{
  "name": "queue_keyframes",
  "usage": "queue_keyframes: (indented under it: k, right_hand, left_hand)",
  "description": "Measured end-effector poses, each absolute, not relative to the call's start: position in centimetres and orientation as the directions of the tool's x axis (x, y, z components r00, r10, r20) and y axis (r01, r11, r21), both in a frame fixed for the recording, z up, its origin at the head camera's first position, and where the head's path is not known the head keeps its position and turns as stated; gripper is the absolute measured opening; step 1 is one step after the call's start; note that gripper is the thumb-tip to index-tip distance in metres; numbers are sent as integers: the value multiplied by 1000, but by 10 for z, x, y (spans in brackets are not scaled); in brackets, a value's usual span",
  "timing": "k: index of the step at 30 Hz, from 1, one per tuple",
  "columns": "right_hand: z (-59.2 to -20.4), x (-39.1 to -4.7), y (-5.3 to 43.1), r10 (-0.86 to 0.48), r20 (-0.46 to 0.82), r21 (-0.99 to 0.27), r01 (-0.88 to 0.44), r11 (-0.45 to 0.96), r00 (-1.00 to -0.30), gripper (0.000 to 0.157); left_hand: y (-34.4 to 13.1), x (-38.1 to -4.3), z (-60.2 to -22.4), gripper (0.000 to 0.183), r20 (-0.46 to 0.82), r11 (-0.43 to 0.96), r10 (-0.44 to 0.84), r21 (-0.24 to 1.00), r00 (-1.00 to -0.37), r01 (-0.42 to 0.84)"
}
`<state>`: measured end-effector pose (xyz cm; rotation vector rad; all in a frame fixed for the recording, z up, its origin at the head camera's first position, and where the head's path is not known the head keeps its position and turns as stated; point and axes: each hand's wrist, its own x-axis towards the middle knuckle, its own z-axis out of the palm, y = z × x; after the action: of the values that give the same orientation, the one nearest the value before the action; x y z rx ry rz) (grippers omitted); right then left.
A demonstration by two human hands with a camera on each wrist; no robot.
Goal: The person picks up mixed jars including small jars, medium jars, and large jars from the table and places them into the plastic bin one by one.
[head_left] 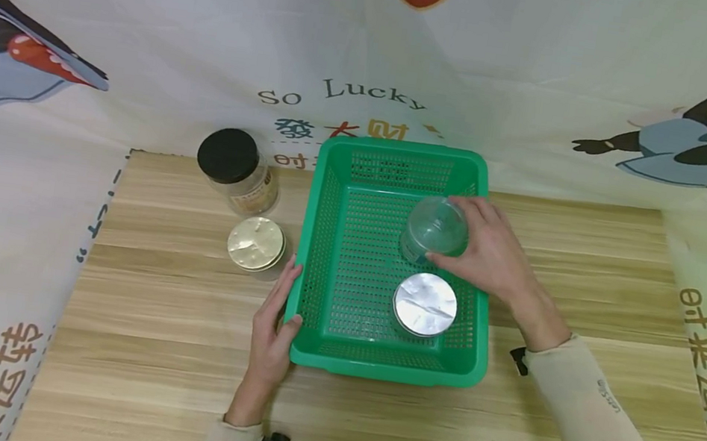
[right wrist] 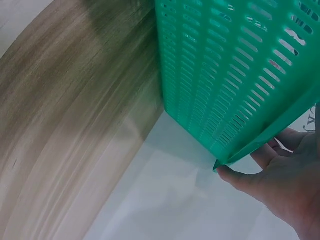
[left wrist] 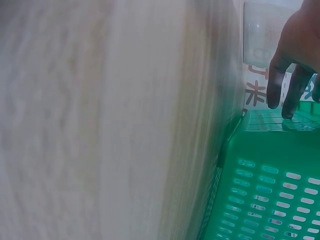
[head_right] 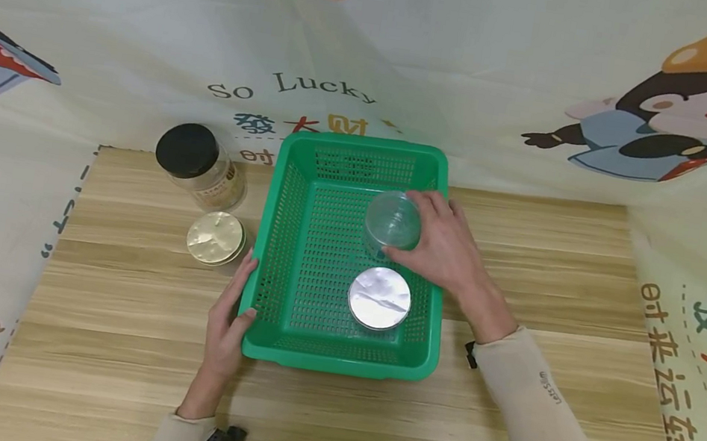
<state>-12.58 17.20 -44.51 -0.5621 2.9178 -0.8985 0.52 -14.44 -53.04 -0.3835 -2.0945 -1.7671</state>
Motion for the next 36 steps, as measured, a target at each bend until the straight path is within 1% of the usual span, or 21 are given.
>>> queue_keyframes:
  k: [10, 18, 25, 36]
  right_hand:
    - [-448, -126, 169, -372, 75, -526, -353, 774, -925, 90]
    - [-449, -124, 167, -372, 41, -503, -341, 794, -927, 90]
    - [-451, -123, 166, -372, 36, -488, -341, 803, -927, 89]
    - [-455, -121, 165, -402, 20, -511, -355, 783, -915, 92]
  left_hand:
    - [-144, 5, -531, 65, 439, 174, -33, 887, -898, 427]
    - [-143, 6, -530, 65, 433, 173, -33, 890, -901, 422]
    - [-142, 6, -530, 65, 428, 167, -38, 894, -903, 417]
    - [-143, 6, -531, 64, 433, 165, -33, 891, -901, 423]
